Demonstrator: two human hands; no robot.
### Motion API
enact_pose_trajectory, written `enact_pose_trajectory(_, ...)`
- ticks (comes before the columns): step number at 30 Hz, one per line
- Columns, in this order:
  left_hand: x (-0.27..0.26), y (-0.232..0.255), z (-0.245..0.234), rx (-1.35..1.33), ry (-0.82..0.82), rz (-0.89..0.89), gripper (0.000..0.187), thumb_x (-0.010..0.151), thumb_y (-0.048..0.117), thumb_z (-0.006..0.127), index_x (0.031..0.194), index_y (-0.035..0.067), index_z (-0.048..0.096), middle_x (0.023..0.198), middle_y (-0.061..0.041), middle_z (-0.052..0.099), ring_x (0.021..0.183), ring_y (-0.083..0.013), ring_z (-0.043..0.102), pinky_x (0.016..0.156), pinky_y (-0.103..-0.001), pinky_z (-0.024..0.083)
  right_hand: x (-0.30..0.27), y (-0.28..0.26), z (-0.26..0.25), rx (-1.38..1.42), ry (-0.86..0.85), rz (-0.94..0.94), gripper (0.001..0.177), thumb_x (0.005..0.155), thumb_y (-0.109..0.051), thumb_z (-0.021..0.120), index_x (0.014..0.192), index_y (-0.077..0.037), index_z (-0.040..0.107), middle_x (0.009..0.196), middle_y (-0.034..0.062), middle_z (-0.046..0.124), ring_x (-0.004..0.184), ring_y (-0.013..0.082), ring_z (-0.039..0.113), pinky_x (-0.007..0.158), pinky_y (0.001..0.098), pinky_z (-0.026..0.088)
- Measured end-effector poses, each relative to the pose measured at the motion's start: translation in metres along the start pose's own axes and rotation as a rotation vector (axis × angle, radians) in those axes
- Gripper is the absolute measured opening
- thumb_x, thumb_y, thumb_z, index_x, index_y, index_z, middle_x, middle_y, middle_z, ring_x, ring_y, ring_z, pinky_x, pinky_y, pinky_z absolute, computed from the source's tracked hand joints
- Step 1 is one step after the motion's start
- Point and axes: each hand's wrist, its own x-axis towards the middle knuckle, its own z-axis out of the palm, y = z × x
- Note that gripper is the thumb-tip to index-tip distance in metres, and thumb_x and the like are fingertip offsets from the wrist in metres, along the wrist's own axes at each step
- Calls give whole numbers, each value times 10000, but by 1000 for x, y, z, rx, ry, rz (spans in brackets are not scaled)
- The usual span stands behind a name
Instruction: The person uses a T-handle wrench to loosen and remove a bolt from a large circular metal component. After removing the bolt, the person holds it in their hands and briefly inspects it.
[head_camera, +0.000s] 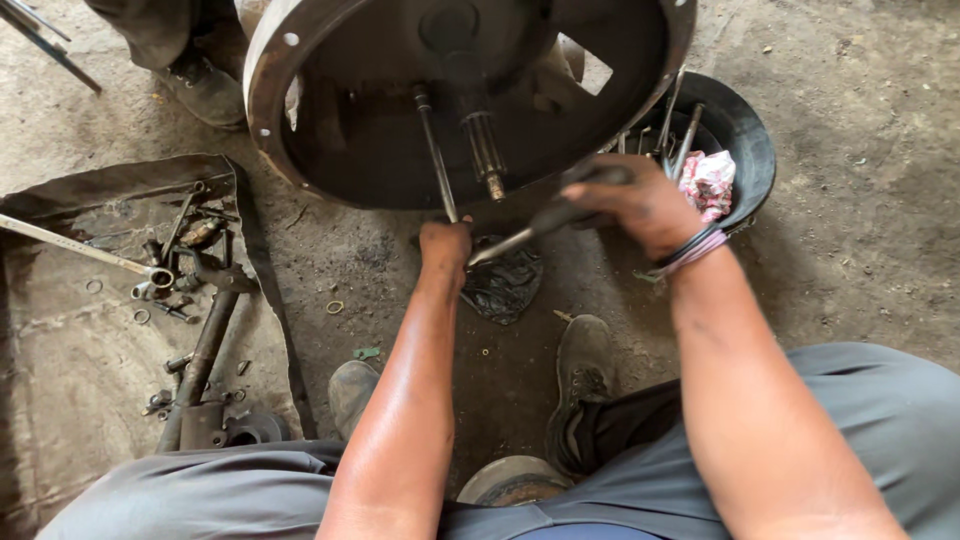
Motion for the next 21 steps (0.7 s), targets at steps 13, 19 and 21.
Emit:
enact_pose_trajectory(13,-23,20,-10,151,19,102,366,872,265,773,825,-90,697,741,-243,708,649,-297,682,659,-432,510,52,245,33,859,577,668,254,938,-275,621,1105,-86,654,1066,158,688,978,345,684,833,513,615)
enact_pose_trajectory(19,0,-5,-10,-102,-20,82,298,852,238,791,925,-42,721,805,-147,734,672,-231,676,645,-404,514,68,162,21,858,906,369,298,945,-316,627,1082,-57,676,1019,102,704,828,257,682,677,462,560)
enact_pose_trajectory(21,11,-9,-6,-293,-152,-81,299,883,241,761,1001,-28,706,813,-138,689,644,-257,623,588,-434,475,72,138,19,920,789,69,243,897,-227,615,1054,-50,667,814,176,642,682,337,652,651,486,554)
